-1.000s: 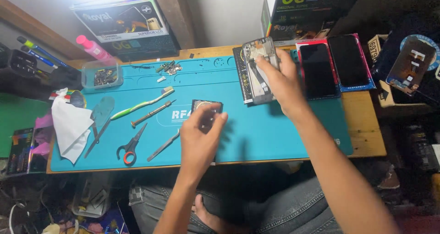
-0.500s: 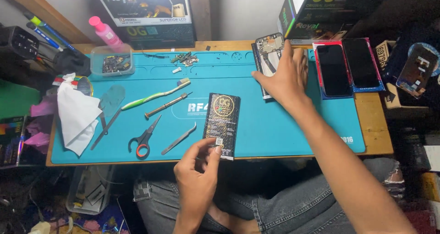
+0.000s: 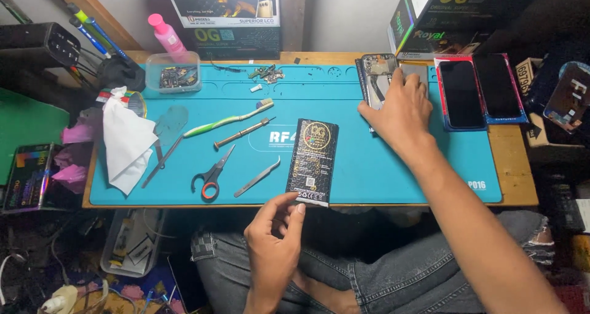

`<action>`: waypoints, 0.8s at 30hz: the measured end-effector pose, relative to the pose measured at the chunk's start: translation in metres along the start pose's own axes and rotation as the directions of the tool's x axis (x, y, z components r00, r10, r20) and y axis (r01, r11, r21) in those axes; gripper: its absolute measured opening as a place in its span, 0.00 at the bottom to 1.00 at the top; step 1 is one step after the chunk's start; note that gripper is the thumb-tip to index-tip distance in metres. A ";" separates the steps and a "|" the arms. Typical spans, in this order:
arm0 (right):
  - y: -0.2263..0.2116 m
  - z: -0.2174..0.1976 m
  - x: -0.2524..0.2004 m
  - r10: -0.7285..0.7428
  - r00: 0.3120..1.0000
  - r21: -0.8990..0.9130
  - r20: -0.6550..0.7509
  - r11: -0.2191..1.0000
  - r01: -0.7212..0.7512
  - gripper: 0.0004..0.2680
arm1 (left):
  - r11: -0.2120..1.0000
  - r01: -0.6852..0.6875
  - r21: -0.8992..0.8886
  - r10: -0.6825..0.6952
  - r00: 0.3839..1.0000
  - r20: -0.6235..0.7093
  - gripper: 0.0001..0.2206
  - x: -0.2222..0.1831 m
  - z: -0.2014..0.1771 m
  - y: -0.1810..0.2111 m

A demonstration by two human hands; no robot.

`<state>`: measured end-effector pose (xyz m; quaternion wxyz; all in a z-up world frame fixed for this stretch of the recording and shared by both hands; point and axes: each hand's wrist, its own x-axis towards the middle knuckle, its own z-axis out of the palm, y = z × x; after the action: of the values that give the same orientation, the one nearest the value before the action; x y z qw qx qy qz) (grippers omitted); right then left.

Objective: Disassembling a mobile phone and preparing the frame, likely for applying adhesive or replacing components.

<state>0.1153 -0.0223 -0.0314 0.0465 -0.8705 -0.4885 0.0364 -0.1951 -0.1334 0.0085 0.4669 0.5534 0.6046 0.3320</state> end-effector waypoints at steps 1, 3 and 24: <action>0.000 0.000 0.002 -0.002 1.000 0.000 -0.001 1.000 0.002 0.40 | 1.000 -0.001 -0.001 0.001 1.000 -0.002 0.10 0.000 -0.001 -0.001; -0.001 0.002 0.007 -0.012 1.000 -0.028 -0.026 1.000 0.011 0.41 | 0.999 -0.041 0.028 0.042 0.999 -0.016 0.09 -0.002 -0.003 -0.002; -0.031 -0.055 -0.047 -0.133 0.978 0.203 -0.159 0.965 0.164 0.36 | 0.598 -0.380 0.706 0.616 0.781 -0.101 0.03 0.105 -0.031 -0.050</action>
<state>0.0705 -0.0493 0.0280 0.1779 -0.8217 -0.5410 0.0226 -0.2367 -0.0349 -0.0472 0.0205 0.7630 0.5682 0.3077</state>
